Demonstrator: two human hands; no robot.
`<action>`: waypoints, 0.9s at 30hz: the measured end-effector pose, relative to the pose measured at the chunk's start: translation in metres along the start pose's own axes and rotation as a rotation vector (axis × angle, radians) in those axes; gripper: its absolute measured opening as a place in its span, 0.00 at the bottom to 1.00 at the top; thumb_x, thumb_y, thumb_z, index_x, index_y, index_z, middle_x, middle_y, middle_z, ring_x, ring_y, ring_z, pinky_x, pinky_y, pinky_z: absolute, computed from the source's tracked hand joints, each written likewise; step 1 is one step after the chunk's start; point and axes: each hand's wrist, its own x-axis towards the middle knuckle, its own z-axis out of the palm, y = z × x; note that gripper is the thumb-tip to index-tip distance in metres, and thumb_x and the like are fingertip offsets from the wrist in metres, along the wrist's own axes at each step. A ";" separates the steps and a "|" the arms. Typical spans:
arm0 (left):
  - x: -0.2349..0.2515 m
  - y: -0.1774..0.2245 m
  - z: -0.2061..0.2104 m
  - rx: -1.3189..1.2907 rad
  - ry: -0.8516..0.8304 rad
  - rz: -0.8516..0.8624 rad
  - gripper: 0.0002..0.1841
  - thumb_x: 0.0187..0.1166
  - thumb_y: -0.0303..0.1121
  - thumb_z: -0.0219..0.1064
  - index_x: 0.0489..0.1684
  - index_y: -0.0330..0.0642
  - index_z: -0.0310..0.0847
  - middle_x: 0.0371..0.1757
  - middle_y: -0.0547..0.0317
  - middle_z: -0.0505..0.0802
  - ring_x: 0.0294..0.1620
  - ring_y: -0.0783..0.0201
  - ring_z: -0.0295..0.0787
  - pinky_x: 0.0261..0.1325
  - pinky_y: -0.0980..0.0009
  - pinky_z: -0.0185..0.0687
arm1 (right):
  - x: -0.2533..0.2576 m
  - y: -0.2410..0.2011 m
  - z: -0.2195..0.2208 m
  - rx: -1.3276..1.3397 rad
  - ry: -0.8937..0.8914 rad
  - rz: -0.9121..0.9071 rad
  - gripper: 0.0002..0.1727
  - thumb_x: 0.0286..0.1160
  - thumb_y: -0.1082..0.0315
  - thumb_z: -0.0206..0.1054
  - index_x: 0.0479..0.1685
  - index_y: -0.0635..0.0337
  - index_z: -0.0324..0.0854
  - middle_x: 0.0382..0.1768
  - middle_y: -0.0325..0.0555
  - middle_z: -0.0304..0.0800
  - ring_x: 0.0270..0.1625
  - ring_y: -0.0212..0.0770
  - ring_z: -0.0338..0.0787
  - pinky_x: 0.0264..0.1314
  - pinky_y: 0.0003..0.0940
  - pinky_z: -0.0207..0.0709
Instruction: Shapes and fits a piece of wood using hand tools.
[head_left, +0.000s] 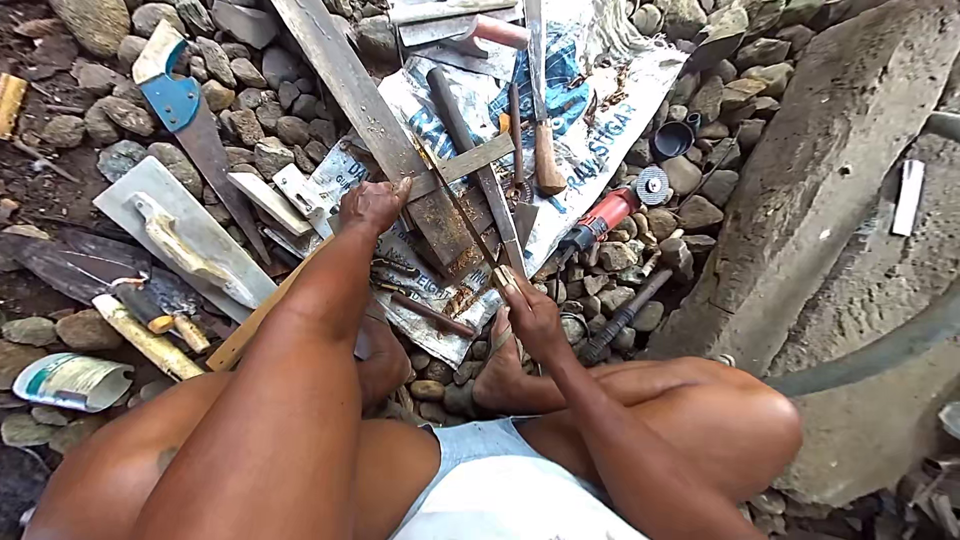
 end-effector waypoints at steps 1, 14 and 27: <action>0.001 0.000 0.000 0.010 0.000 0.008 0.45 0.85 0.71 0.31 0.45 0.40 0.87 0.53 0.35 0.93 0.61 0.34 0.89 0.55 0.30 0.79 | 0.003 -0.003 -0.001 -0.009 0.001 0.002 0.30 0.93 0.43 0.46 0.86 0.40 0.74 0.36 0.43 0.92 0.28 0.38 0.85 0.38 0.44 0.83; -0.005 0.004 -0.002 0.017 -0.014 -0.010 0.45 0.86 0.71 0.30 0.47 0.41 0.87 0.54 0.36 0.93 0.62 0.36 0.89 0.56 0.31 0.79 | 0.021 -0.008 0.016 -0.034 0.031 -0.026 0.30 0.92 0.40 0.44 0.87 0.36 0.73 0.45 0.48 0.94 0.37 0.45 0.90 0.43 0.54 0.85; -0.005 -0.001 0.000 0.019 -0.017 0.043 0.45 0.86 0.71 0.31 0.42 0.39 0.87 0.52 0.36 0.93 0.61 0.35 0.90 0.55 0.30 0.79 | 0.102 -0.065 0.037 0.007 0.025 -0.014 0.29 0.94 0.46 0.46 0.85 0.48 0.76 0.59 0.55 0.93 0.58 0.52 0.93 0.66 0.60 0.80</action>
